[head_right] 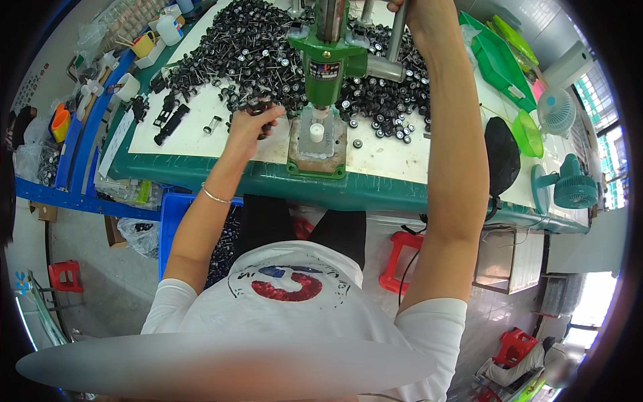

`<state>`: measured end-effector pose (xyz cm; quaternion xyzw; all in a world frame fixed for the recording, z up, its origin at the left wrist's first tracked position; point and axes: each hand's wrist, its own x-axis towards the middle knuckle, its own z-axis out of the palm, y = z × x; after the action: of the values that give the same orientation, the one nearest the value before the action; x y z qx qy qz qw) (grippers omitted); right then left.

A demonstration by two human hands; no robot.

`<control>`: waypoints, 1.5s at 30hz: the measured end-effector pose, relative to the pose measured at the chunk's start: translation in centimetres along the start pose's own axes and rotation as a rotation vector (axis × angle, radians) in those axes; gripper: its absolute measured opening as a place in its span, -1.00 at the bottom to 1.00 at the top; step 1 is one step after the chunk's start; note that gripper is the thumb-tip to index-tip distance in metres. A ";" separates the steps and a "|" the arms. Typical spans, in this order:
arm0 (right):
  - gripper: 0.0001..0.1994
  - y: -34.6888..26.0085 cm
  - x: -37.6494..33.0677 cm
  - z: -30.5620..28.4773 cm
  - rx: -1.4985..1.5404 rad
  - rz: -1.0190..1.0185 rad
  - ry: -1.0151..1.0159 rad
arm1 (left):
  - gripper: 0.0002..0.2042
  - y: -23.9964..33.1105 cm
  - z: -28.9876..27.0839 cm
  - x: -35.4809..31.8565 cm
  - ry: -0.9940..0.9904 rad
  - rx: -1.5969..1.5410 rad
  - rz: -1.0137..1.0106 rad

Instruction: The person assembles small toy wheels or industrial casters by hand, using a small manual press to join metal axles and plastic hubs into finished assemblies.

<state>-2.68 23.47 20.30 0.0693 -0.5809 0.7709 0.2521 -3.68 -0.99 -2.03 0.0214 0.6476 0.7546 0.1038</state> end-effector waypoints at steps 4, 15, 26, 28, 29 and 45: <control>-0.73 3.3 -1.9 -6.8 -0.156 0.013 -0.074 | -0.78 0.7 -0.6 0.9 -0.031 0.498 0.008; -0.80 15.1 -15.4 -12.4 -1.074 0.118 -0.336 | -0.78 -1.5 0.7 3.5 -0.086 0.895 0.122; -0.82 14.6 -16.2 -11.1 -1.117 0.047 -0.463 | -0.79 -1.8 2.3 2.6 -0.017 1.024 0.290; -0.82 13.8 -15.6 -10.5 -1.111 0.021 -0.427 | -0.79 -1.9 2.5 2.7 0.001 1.004 0.270; -0.80 13.8 -15.3 -9.8 -0.999 0.019 -0.375 | -0.78 -2.0 2.4 2.8 0.001 0.987 0.264; -0.76 14.9 -16.7 -4.4 -0.658 0.045 -0.311 | -0.83 0.9 0.7 -1.7 -0.190 -0.156 -0.042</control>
<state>5.52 19.43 -0.60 0.0882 -0.8307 0.5281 0.1525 -1.97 -0.76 -0.84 0.0709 0.5743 0.7950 0.1818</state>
